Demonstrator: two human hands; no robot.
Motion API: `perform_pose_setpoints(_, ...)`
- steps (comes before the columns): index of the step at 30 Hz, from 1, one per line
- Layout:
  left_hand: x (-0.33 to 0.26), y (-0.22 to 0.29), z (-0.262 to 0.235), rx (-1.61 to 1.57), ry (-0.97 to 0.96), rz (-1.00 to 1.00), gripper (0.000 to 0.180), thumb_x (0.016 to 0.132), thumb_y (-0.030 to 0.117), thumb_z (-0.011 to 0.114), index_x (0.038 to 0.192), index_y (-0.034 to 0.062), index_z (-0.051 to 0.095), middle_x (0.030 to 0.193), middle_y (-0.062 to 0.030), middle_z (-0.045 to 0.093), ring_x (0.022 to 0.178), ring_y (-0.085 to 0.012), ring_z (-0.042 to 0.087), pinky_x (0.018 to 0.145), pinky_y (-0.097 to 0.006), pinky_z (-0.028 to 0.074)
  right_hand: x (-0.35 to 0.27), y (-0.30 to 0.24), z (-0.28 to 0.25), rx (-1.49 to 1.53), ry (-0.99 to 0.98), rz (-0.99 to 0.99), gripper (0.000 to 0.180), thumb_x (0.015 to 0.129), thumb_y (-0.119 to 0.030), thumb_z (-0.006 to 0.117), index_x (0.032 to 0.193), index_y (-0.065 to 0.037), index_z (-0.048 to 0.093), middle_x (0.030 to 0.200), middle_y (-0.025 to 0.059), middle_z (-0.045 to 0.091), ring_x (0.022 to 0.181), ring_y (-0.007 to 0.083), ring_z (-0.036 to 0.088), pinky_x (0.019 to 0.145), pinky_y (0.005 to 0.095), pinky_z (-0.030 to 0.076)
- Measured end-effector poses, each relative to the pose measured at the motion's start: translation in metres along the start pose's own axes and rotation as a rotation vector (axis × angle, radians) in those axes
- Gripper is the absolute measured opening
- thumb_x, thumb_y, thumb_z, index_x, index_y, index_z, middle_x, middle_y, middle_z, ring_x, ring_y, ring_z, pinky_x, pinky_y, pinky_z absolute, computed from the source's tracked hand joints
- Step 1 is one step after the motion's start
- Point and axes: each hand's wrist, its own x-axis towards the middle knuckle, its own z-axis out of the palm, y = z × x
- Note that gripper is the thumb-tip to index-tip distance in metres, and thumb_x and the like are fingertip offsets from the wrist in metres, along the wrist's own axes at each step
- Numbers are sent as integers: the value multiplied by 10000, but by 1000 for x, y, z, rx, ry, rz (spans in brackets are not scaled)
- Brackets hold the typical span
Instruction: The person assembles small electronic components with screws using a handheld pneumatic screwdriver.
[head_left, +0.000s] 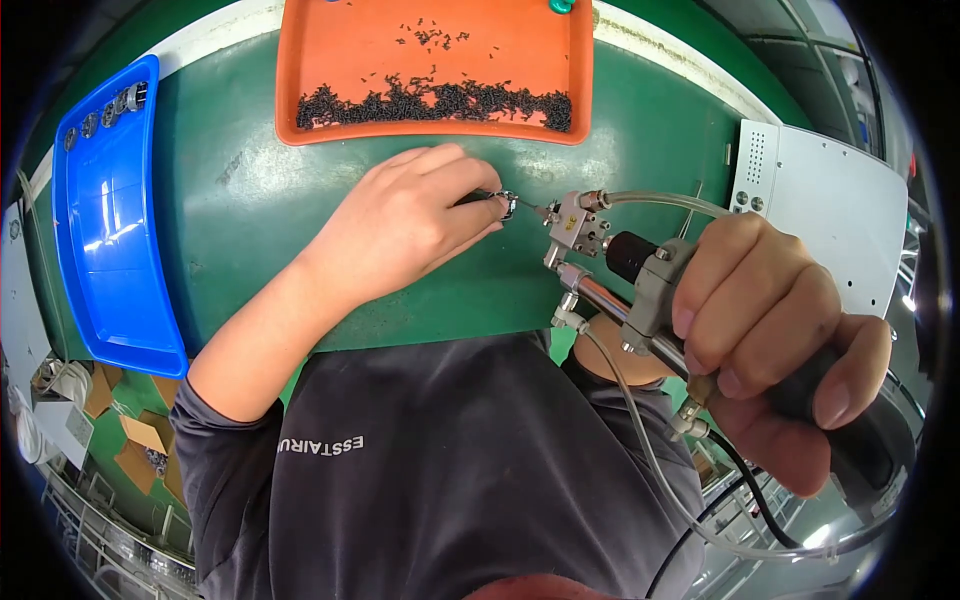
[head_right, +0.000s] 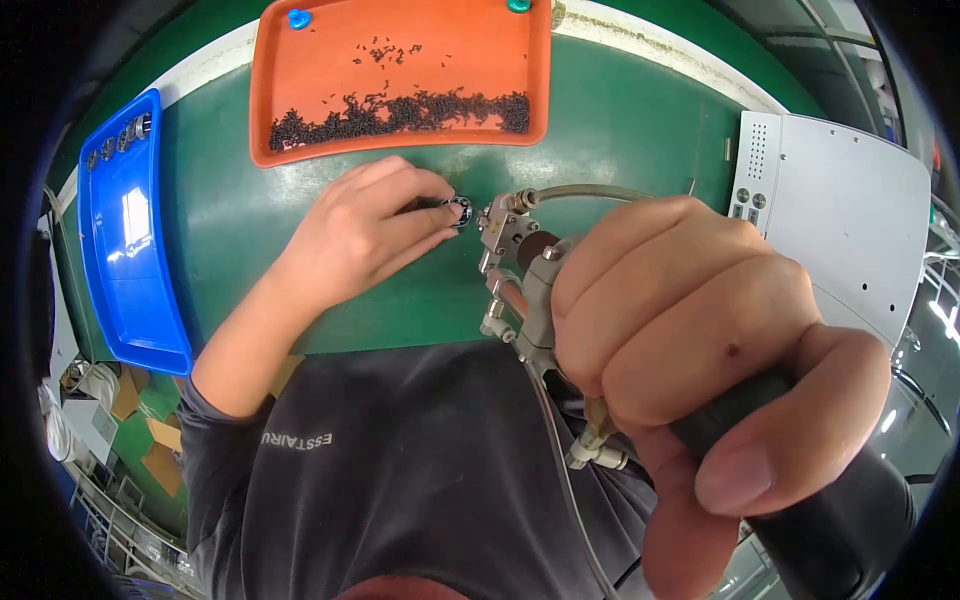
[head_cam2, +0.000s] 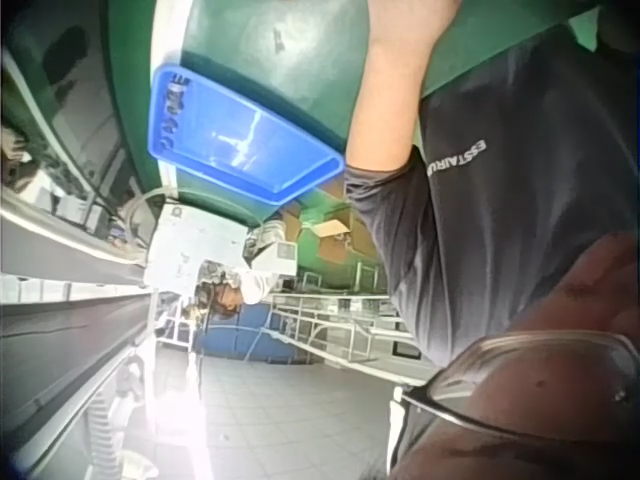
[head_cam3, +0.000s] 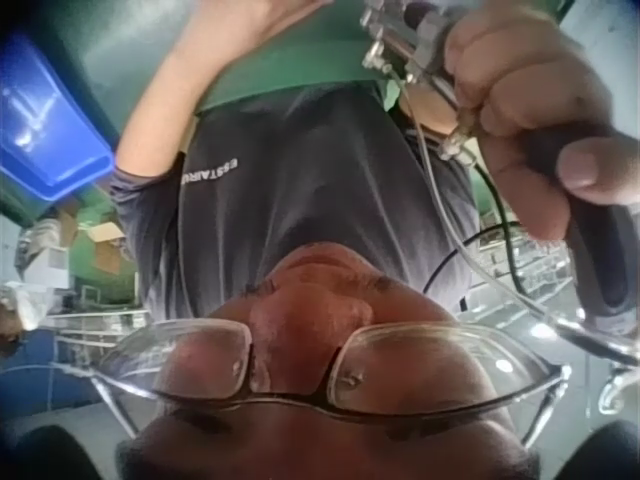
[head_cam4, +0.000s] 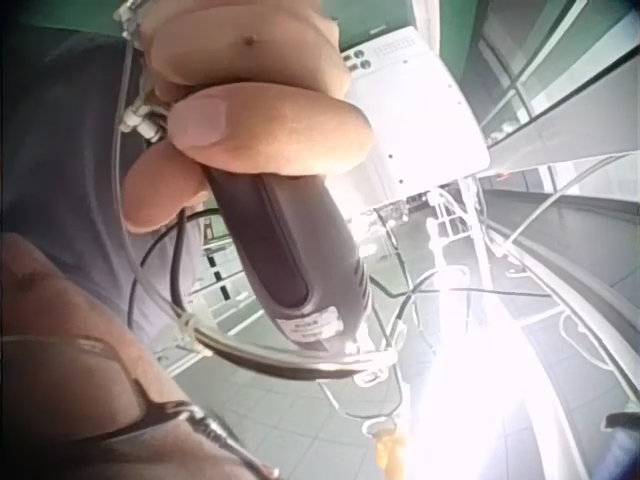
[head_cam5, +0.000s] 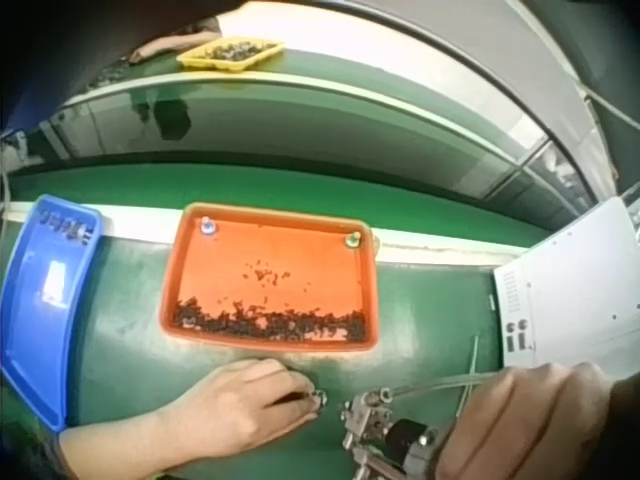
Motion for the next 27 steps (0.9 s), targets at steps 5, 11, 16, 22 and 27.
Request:
perform_pose_setpoints(5,7,-2,-2,-50,-13,29,156,775,94,804,893,18,734,987,-68,682,871,-262,668,708,-396,557,8,-5,0,-3,-7,25,271,1040,-395,599,1081,-166,461,710,-18,545,548,119,545,557,309,453)
perform_pose_setpoints(11,0,4,-2,-23,12,29,119,790,125,763,854,34,718,941,-47,659,892,-238,648,776,-383,552,0,-7,23,-89,150,2,254,1033,-313,625,1102,-137,456,693,2,531,545,142,525,571,344,461)
perform_pose_setpoints(16,-6,1,-9,-15,26,29,173,764,80,805,917,29,742,1035,-60,699,919,-265,661,801,-399,556,-10,-31,6,-31,227,-89,350,1028,-418,628,1231,-137,588,729,-17,568,558,122,533,599,298,424)
perform_pose_setpoints(22,2,-4,-4,-38,12,29,191,761,70,804,937,32,742,1037,-62,714,925,-266,665,801,-399,556,-15,-32,-4,10,267,-54,364,1000,-466,658,1183,-152,636,716,-27,569,560,110,536,606,295,409)
perform_pose_setpoints(27,0,-3,-3,-20,7,18,201,761,73,806,947,33,739,1042,-55,717,920,-261,666,800,-396,558,-15,-21,0,68,221,-38,381,973,-491,693,1164,-166,635,729,-30,580,572,107,553,618,286,423)
